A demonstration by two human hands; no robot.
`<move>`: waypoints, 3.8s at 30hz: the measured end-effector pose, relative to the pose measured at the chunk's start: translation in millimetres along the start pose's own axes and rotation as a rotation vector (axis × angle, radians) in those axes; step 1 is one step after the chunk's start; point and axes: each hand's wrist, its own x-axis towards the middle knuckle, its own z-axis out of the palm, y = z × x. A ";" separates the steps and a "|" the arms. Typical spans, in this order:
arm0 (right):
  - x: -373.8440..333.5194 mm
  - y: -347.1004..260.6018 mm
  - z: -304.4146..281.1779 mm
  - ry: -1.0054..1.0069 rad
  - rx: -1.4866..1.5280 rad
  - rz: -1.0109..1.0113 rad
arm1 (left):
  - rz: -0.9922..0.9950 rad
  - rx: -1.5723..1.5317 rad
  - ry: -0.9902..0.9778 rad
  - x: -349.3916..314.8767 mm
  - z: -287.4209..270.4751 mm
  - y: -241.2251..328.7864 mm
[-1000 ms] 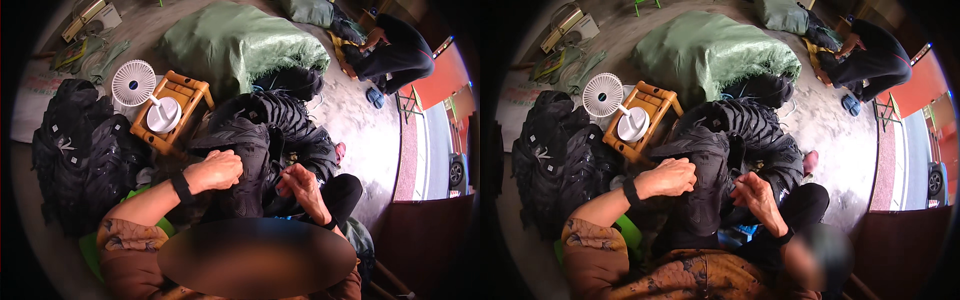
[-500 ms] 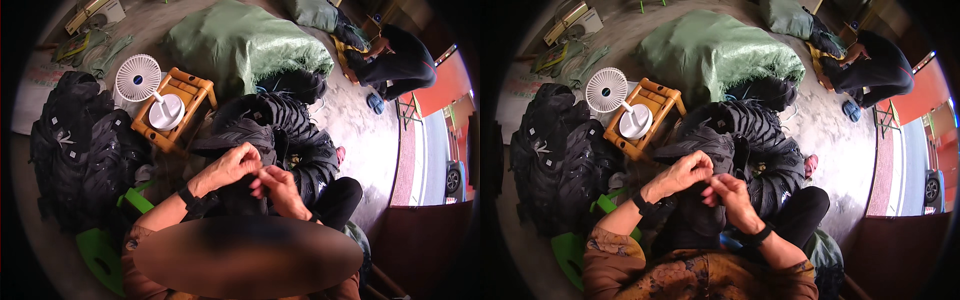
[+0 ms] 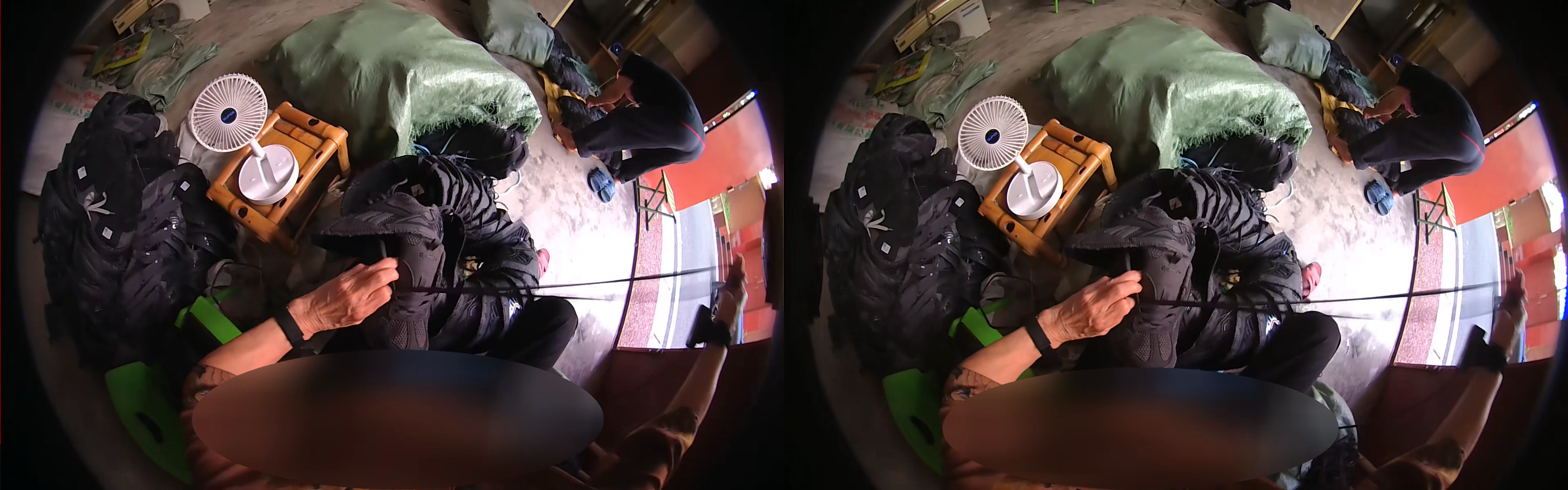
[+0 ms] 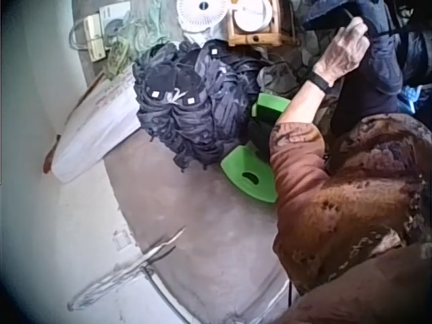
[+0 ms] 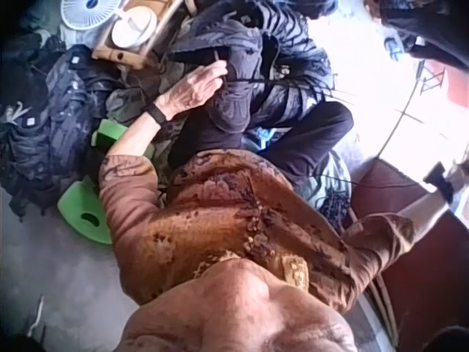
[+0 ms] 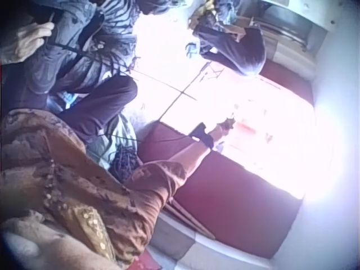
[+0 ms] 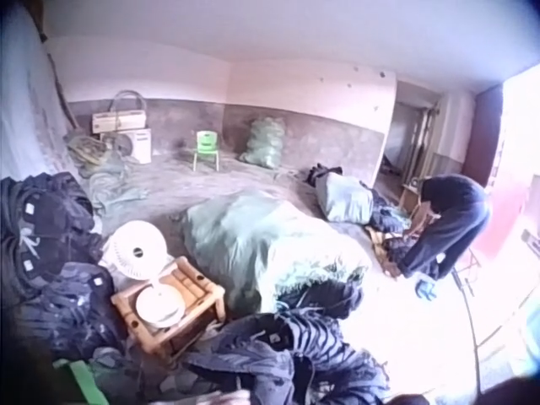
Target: Thread laces through the eyelets of a black athletic shoe.
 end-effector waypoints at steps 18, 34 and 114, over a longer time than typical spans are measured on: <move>60.5 -114.8 0.9 0.107 0.473 0.474 | -0.370 -0.851 -0.288 90.2 27.4 35.7; -250.9 -108.3 317.2 -0.315 0.393 1.119 | -1.186 -1.641 1.440 -231.2 -154.9 -157.3; -238.4 -168.1 432.2 -1.024 -0.074 -0.654 | 0.026 0.036 -0.294 41.8 -30.3 -6.4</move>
